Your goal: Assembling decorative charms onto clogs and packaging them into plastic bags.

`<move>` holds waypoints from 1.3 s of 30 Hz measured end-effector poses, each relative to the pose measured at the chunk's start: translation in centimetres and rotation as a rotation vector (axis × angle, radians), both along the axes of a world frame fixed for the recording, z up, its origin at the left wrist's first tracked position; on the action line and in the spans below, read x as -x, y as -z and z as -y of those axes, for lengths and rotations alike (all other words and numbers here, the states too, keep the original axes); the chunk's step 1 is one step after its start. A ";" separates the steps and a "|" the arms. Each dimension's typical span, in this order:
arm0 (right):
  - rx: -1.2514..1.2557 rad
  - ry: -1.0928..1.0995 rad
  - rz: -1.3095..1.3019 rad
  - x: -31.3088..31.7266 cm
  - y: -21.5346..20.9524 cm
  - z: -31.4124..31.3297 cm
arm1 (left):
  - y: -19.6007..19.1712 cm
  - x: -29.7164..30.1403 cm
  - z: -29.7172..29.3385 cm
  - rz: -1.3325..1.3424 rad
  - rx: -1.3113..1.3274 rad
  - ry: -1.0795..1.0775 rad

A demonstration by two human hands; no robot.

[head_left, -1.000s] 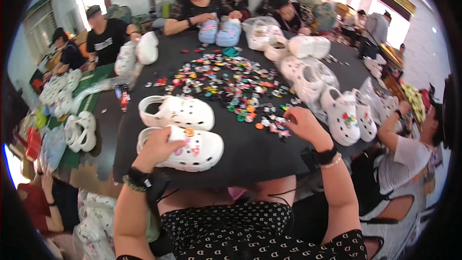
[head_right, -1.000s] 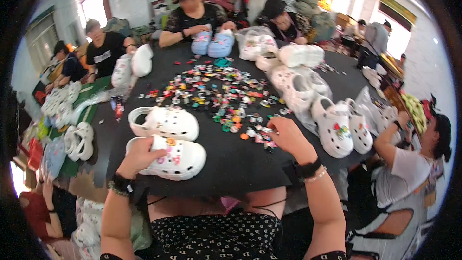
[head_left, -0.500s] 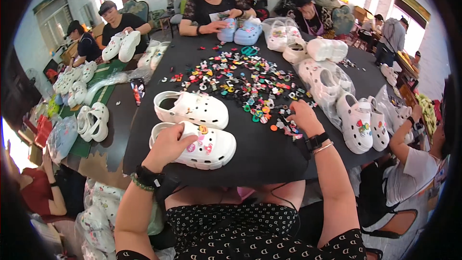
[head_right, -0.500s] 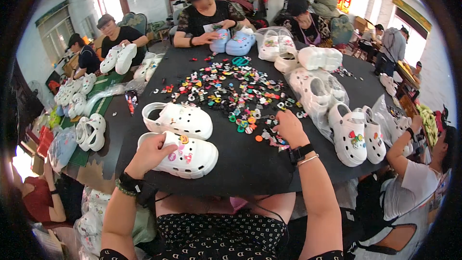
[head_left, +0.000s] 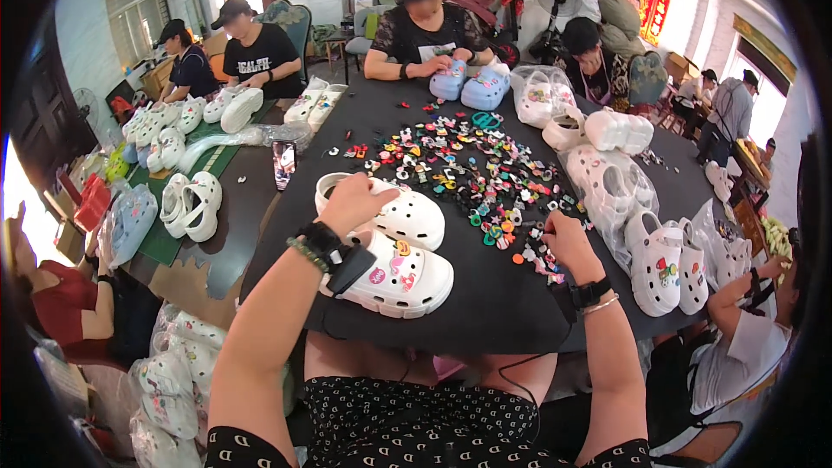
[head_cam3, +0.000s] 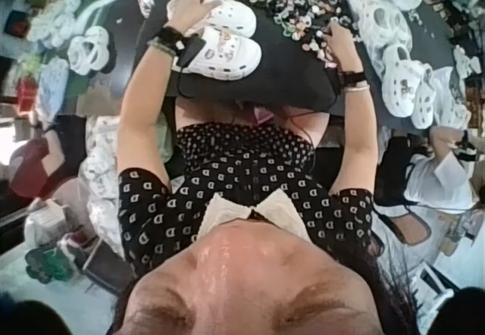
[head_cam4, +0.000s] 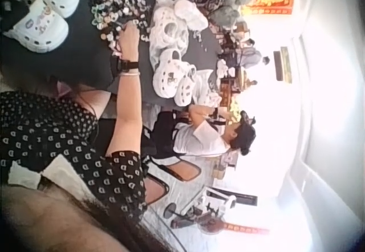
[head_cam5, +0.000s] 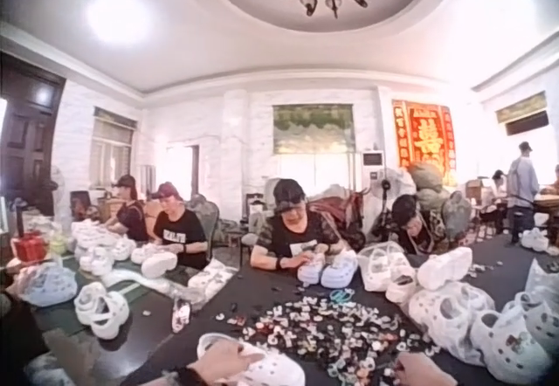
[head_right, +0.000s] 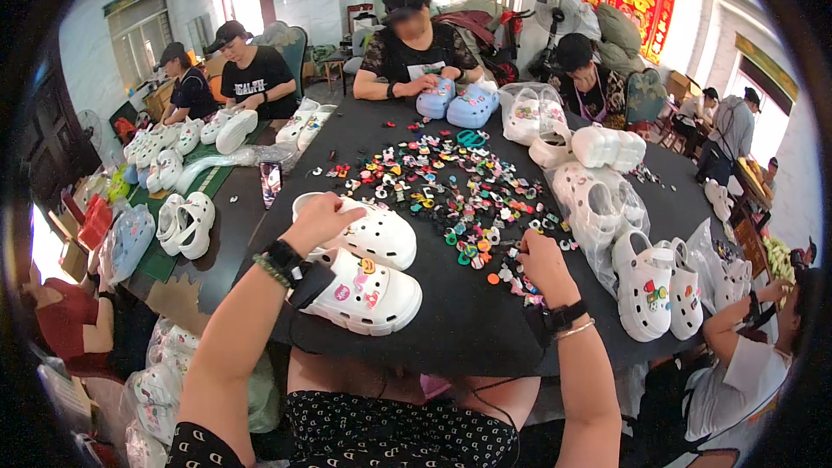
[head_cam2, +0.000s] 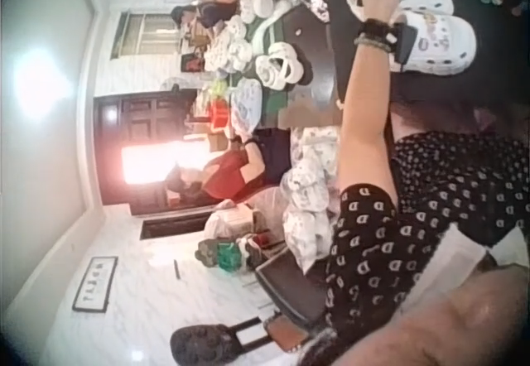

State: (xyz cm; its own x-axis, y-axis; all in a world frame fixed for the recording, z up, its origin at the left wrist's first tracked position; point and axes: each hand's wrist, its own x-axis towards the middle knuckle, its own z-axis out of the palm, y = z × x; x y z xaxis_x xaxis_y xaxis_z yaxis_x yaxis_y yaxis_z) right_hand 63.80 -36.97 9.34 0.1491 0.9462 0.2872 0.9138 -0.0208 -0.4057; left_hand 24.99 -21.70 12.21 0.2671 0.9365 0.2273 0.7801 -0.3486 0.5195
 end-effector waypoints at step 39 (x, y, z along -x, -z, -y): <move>-0.035 -0.600 -0.312 17.6 -3.5 -7.5 | 3.5 -0.1 4.3 0.378 -0.163 -0.036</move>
